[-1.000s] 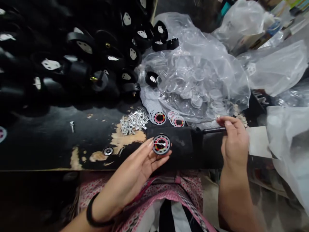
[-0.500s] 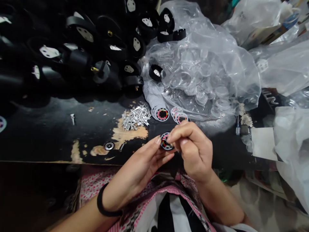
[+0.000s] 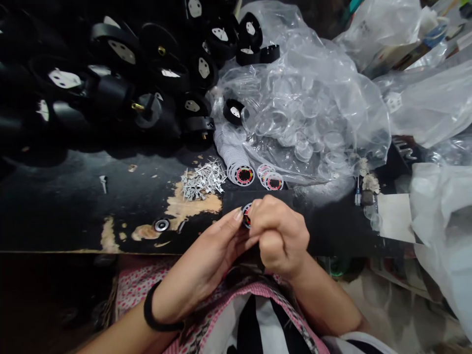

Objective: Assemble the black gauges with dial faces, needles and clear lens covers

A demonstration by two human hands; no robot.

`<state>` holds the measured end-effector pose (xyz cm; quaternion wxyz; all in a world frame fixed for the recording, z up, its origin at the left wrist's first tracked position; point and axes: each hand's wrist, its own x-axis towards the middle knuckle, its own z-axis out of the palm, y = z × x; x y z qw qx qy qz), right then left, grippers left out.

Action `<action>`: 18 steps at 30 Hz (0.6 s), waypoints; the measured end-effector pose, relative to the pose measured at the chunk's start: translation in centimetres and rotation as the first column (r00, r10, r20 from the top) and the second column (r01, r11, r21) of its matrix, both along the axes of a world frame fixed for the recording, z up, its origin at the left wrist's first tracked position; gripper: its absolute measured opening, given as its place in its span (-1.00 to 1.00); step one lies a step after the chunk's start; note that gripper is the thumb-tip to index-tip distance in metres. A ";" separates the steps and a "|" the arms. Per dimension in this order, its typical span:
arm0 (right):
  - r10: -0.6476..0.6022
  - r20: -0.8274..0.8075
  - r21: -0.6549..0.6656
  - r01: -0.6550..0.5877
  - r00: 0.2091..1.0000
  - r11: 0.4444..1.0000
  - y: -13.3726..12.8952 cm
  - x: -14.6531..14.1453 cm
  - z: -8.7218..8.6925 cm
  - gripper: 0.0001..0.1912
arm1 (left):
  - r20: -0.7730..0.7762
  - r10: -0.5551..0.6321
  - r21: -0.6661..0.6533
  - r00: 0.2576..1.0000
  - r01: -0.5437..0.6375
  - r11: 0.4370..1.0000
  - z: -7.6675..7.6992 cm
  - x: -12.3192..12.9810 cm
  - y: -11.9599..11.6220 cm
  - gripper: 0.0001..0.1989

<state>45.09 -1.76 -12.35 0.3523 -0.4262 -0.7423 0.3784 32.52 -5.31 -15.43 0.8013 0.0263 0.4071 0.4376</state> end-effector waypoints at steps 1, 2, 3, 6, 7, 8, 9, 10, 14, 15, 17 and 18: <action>0.027 -0.040 0.030 -0.026 0.999 0.999 0.4 -0.3 0.0 -0.81 | -0.012 0.000 0.012 1.000 0.000 1.000 0.0 0.0 0.0 -0.91; 0.060 -0.080 0.054 -0.056 0.995 0.997 0.8 -0.6 0.2 -0.81 | -0.024 0.003 0.016 1.000 -0.003 1.000 0.0 0.0 -0.1 -0.91; 0.091 -0.115 0.065 -0.084 0.989 0.994 1.0 -0.6 0.6 -0.82 | -0.032 0.012 0.014 0.999 -0.011 1.000 0.0 0.1 -0.1 -0.92; 0.073 -0.277 0.080 -0.052 0.958 0.995 1.0 -0.2 2.3 -0.78 | 0.002 0.000 0.017 1.000 0.000 1.000 0.0 0.0 -0.1 -0.88; 0.039 -0.363 0.108 0.000 0.931 0.994 0.8 0.1 2.7 -0.77 | 0.021 -0.004 0.025 1.000 0.004 1.000 0.0 0.0 -0.1 -0.86; 0.018 -0.435 0.139 0.048 0.900 0.989 0.7 0.2 2.8 -0.76 | 0.038 -0.009 0.033 0.999 0.008 0.999 0.0 -0.1 0.0 -0.85; 0.016 -0.468 0.163 0.069 0.884 0.984 0.6 0.3 2.8 -0.76 | 0.047 -0.010 0.038 0.999 0.008 0.999 0.0 -0.1 0.0 -0.86; 0.028 -0.454 0.174 0.058 0.891 0.983 0.5 0.3 2.5 -0.76 | 0.049 -0.007 0.036 0.999 0.005 0.999 -0.1 -0.1 0.0 -0.87; 0.116 -0.272 0.049 -0.107 0.955 0.993 1.1 -0.3 1.2 -0.79 | 0.036 0.001 0.010 0.999 -0.002 1.000 -0.3 -0.4 0.0 -0.92; 0.115 -0.296 0.021 -0.114 0.948 0.993 1.3 -0.1 1.2 -0.79 | 0.037 -0.005 0.007 0.999 0.005 1.000 -0.3 -0.5 0.1 -0.91; 0.055 -0.420 0.013 -0.054 0.906 0.998 1.8 1.1 1.5 -0.78 | 0.024 -0.023 -0.008 0.999 0.023 1.000 -0.1 -0.8 0.4 -0.85; -0.012 -0.486 0.024 0.027 0.874 0.999 2.1 2.1 1.7 -0.77 | 0.007 -0.029 -0.025 1.000 0.030 0.999 0.0 -1.0 0.7 -0.82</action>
